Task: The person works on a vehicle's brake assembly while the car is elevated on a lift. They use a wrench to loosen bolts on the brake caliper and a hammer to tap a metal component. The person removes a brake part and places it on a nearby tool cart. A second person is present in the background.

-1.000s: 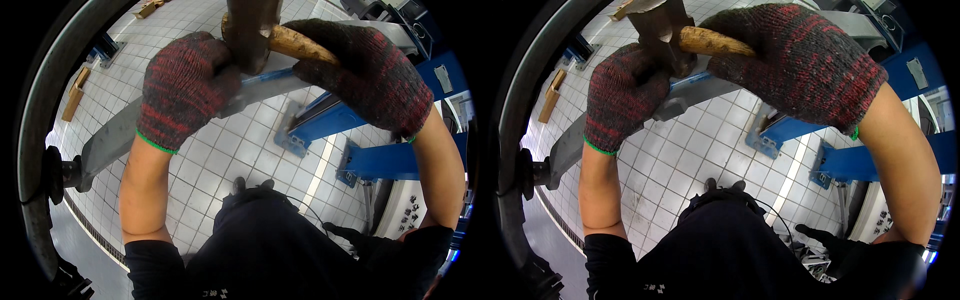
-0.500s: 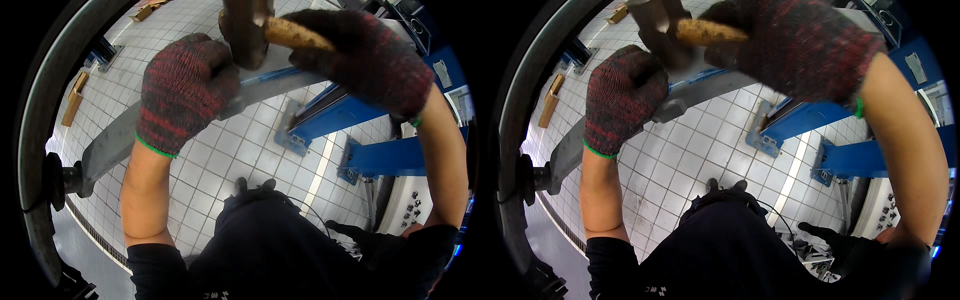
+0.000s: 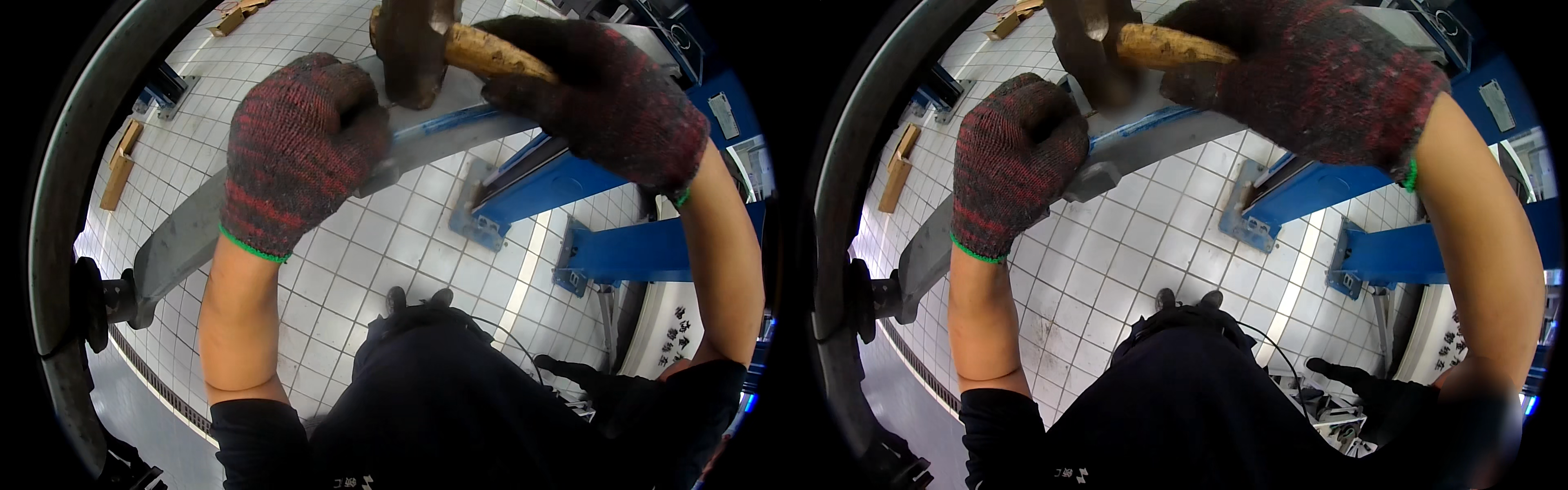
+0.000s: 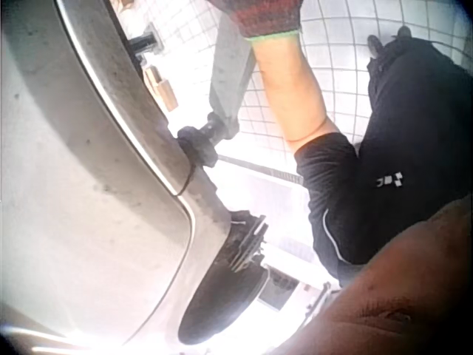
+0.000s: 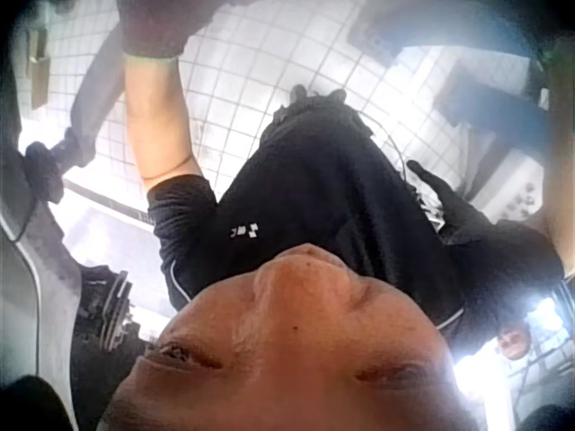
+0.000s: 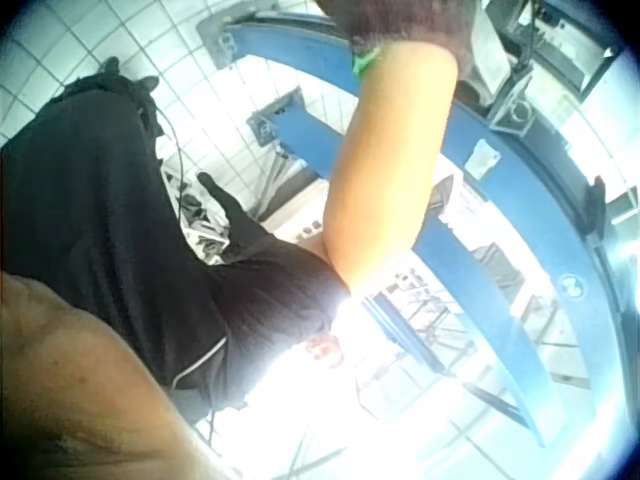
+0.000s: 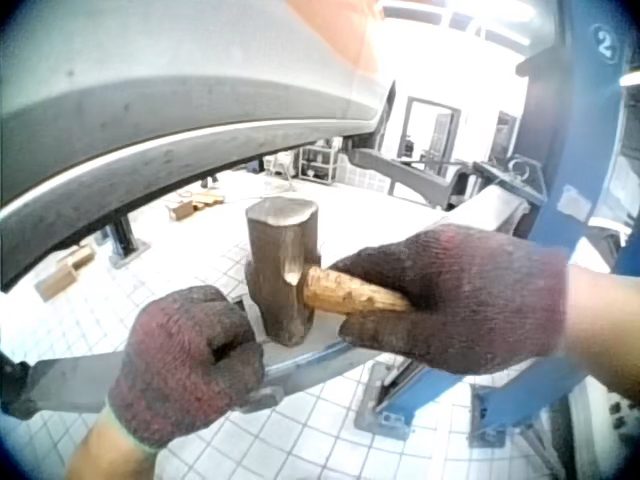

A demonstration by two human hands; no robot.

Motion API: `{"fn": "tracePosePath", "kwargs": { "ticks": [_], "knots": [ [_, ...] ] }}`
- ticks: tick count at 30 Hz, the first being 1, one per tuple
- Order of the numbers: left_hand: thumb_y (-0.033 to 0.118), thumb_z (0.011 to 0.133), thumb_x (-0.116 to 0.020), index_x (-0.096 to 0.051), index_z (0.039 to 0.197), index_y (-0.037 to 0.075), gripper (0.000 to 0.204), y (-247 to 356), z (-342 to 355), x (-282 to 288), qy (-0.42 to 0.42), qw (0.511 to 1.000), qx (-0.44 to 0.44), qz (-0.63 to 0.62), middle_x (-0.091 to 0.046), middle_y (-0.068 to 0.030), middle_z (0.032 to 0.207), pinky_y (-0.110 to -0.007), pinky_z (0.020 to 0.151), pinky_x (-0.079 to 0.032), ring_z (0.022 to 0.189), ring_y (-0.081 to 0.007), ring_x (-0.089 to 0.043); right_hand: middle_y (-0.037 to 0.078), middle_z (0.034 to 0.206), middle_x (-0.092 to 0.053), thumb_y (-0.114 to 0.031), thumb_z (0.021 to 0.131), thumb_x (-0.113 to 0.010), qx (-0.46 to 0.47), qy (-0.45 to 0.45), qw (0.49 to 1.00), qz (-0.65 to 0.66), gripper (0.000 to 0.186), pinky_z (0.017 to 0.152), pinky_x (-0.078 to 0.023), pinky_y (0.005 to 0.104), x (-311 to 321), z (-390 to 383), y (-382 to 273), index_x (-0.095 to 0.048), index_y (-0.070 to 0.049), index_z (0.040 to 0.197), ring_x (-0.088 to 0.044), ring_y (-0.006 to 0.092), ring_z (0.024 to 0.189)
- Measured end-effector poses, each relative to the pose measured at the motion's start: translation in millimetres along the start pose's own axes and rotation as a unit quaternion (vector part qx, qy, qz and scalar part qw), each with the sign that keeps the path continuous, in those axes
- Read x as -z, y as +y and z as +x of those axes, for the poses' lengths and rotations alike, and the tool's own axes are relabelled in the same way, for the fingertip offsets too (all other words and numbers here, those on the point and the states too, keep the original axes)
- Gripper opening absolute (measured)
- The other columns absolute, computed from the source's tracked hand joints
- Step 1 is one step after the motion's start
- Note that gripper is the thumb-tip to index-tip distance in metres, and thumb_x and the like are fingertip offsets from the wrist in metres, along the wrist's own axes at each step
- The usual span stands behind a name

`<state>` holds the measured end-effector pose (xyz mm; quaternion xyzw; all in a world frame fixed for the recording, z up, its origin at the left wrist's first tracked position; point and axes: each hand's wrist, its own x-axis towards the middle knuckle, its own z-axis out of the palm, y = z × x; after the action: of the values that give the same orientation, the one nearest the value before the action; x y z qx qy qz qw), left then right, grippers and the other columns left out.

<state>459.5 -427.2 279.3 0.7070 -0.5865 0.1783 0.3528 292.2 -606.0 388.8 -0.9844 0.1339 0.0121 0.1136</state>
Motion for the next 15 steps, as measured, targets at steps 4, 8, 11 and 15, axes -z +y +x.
{"fn": "tracePosePath", "kwargs": {
  "ticks": [4,8,11,15],
  "knots": [
    [0.018,0.076,-0.07,-0.072,0.08,0.005,0.014,1.6,0.8,0.1,-0.003,1.0,0.026,0.012,-0.063,-0.0126,0.074,-0.042,0.066,-0.054,0.072,-0.0318,-0.065,0.019,0.114,-0.075,-0.043,0.105,-0.058,-0.04,-0.128,0.99,-0.049,0.057,0.093,-0.059,0.042,47.6,-5.2,-47.3,-0.054,-0.004,0.146,-0.075,0.027,0.099],
    [0.019,0.075,-0.07,-0.073,0.08,0.005,0.014,-1.1,0.7,-0.2,0.007,1.0,-0.003,0.009,-0.063,-0.0129,0.074,-0.042,0.066,-0.054,0.072,-0.0319,-0.065,0.018,0.109,-0.076,-0.043,0.105,-0.059,-0.074,-0.151,0.986,-0.013,0.056,0.089,-0.06,0.0413,51.6,-2.8,-48.6,-0.056,-0.003,0.144,-0.076,0.0263,0.094],
    [0.019,0.075,-0.071,-0.072,0.08,0.006,0.014,0.6,1.0,0.3,-0.004,1.0,0.013,0.007,-0.064,-0.0128,0.075,-0.042,0.066,-0.054,0.072,-0.0317,-0.065,0.018,0.107,-0.076,-0.043,0.104,-0.059,-0.08,-0.116,0.988,-0.07,0.056,0.088,-0.06,0.0416,33.6,-2.4,-37.7,-0.057,-0.003,0.142,-0.076,0.0272,0.091],
    [0.019,0.075,-0.07,-0.072,0.08,0.006,0.013,6.1,0.9,0.1,-0.011,0.998,0.052,-0.019,-0.064,-0.0126,0.075,-0.042,0.066,-0.054,0.073,-0.0312,-0.065,0.019,0.109,-0.076,-0.045,0.104,-0.059,-0.095,-0.122,0.987,-0.054,0.057,0.09,-0.06,0.0422,32.2,-2.3,-36.1,-0.058,-0.001,0.141,-0.076,0.0286,0.094]
  ]
}}
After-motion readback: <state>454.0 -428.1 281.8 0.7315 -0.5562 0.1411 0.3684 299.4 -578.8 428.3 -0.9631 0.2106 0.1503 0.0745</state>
